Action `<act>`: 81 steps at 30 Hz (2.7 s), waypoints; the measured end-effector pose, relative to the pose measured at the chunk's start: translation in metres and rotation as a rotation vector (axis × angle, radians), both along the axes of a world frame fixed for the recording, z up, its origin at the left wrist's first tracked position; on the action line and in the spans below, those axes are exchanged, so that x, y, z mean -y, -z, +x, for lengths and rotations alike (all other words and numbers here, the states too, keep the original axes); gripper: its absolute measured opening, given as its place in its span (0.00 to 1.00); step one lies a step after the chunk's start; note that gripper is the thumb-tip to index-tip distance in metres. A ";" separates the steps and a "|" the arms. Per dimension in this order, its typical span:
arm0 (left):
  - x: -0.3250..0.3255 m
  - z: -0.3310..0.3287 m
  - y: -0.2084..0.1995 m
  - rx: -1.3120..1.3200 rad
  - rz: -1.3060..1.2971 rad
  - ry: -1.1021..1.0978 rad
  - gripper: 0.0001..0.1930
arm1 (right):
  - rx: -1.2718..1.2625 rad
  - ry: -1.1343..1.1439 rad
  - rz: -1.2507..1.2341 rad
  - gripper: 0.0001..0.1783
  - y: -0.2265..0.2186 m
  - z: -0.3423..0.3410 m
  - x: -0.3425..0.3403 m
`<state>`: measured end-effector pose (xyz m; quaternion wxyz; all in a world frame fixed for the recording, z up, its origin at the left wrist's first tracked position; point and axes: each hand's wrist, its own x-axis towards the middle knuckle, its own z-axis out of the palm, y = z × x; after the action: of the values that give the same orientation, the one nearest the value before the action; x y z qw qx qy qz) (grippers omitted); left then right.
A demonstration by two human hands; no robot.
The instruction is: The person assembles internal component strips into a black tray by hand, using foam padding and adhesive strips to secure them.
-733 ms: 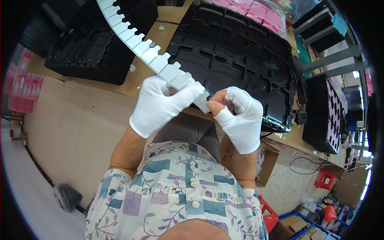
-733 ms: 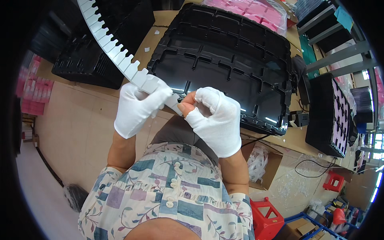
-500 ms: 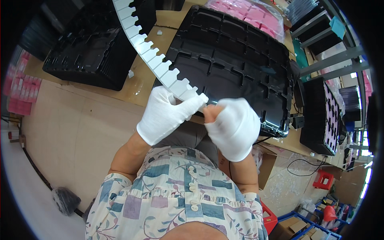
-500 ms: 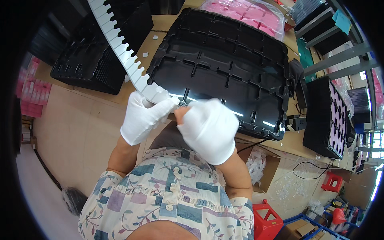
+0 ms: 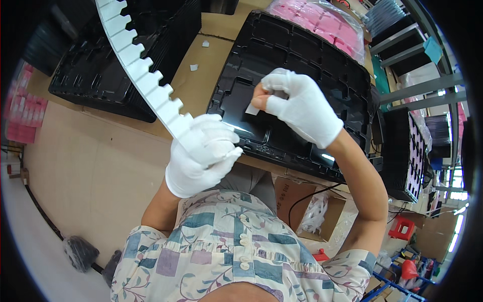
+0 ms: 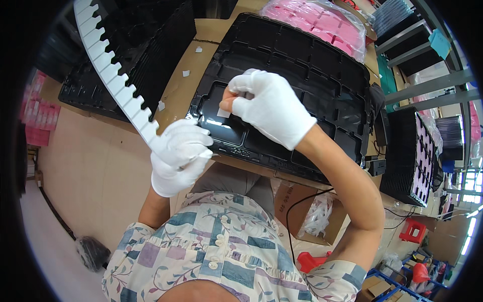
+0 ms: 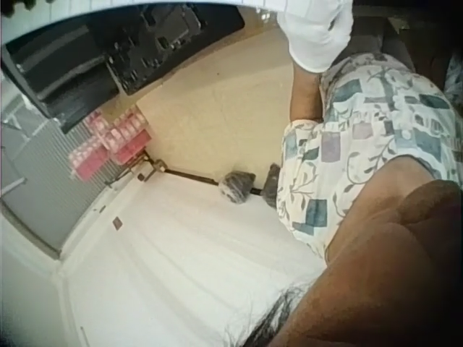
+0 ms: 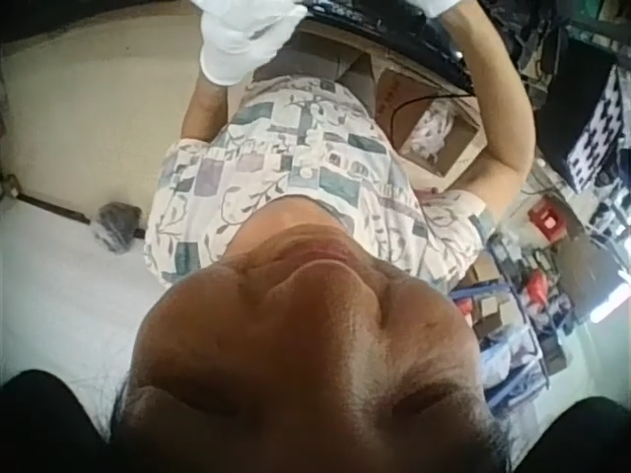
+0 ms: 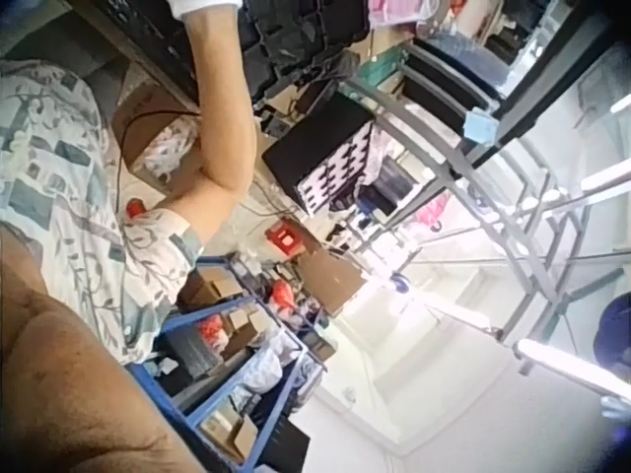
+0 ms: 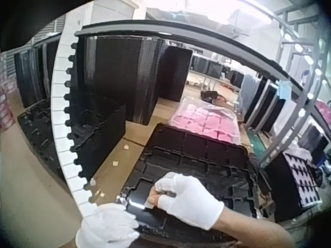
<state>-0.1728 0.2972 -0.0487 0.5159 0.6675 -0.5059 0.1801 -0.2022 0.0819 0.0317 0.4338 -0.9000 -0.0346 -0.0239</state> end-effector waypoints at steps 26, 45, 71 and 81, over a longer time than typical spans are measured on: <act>-0.005 0.000 0.012 -0.028 0.013 -0.020 0.09 | 0.226 -0.058 -0.747 0.05 0.025 0.023 -0.012; -0.016 0.013 -0.009 -0.474 -0.055 0.117 0.09 | -0.069 0.154 0.495 0.05 0.000 0.018 0.008; 0.024 0.029 -0.029 -1.137 -0.250 0.088 0.08 | 0.606 -0.362 -0.993 0.03 -0.005 -0.013 -0.040; 0.027 0.020 -0.024 -0.517 -0.042 -0.058 0.05 | 0.149 0.153 -0.320 0.08 -0.003 0.113 0.096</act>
<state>-0.1530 0.2705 -0.0252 0.6365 0.6946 -0.3341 0.0285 -0.0892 -0.0139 0.0348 0.2782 -0.9533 -0.0016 -0.1176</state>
